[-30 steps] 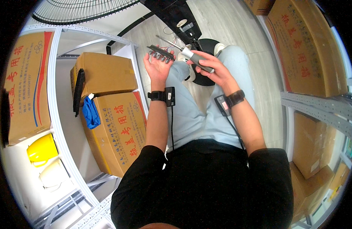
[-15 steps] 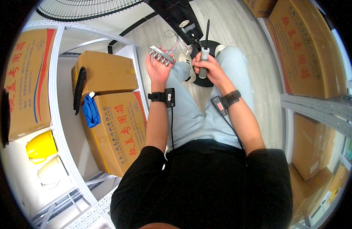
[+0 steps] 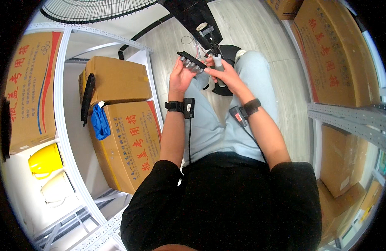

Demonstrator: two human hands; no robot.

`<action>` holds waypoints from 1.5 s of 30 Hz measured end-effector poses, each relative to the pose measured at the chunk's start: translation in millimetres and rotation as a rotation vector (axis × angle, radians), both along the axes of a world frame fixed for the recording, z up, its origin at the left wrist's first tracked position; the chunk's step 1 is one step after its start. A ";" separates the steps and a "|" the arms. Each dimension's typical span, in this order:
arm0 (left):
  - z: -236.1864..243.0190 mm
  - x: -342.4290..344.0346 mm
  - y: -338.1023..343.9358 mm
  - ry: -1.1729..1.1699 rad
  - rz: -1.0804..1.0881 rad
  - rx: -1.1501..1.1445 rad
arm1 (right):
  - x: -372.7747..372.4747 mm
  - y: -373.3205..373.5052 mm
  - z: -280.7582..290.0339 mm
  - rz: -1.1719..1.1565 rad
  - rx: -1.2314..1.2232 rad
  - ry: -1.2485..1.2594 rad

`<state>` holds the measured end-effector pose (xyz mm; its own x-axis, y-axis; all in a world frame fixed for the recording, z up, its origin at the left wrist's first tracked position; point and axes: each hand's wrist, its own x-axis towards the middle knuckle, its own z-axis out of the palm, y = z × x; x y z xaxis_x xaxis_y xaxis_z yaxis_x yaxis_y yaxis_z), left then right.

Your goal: The person sits on the floor and uses a screwdriver to disassemble and reassemble the base of a standing fan. They remove the cover, unscrew internal components, separate the motor housing, and then reattach the parts and cover.

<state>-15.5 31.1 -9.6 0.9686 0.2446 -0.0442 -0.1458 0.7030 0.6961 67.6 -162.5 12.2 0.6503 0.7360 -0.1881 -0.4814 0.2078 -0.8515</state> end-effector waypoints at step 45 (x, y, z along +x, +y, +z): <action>16.5 1.5 -17.3 0.078 -0.042 0.189 | 0.4 1.5 -21.2 -0.051 -0.326 -0.389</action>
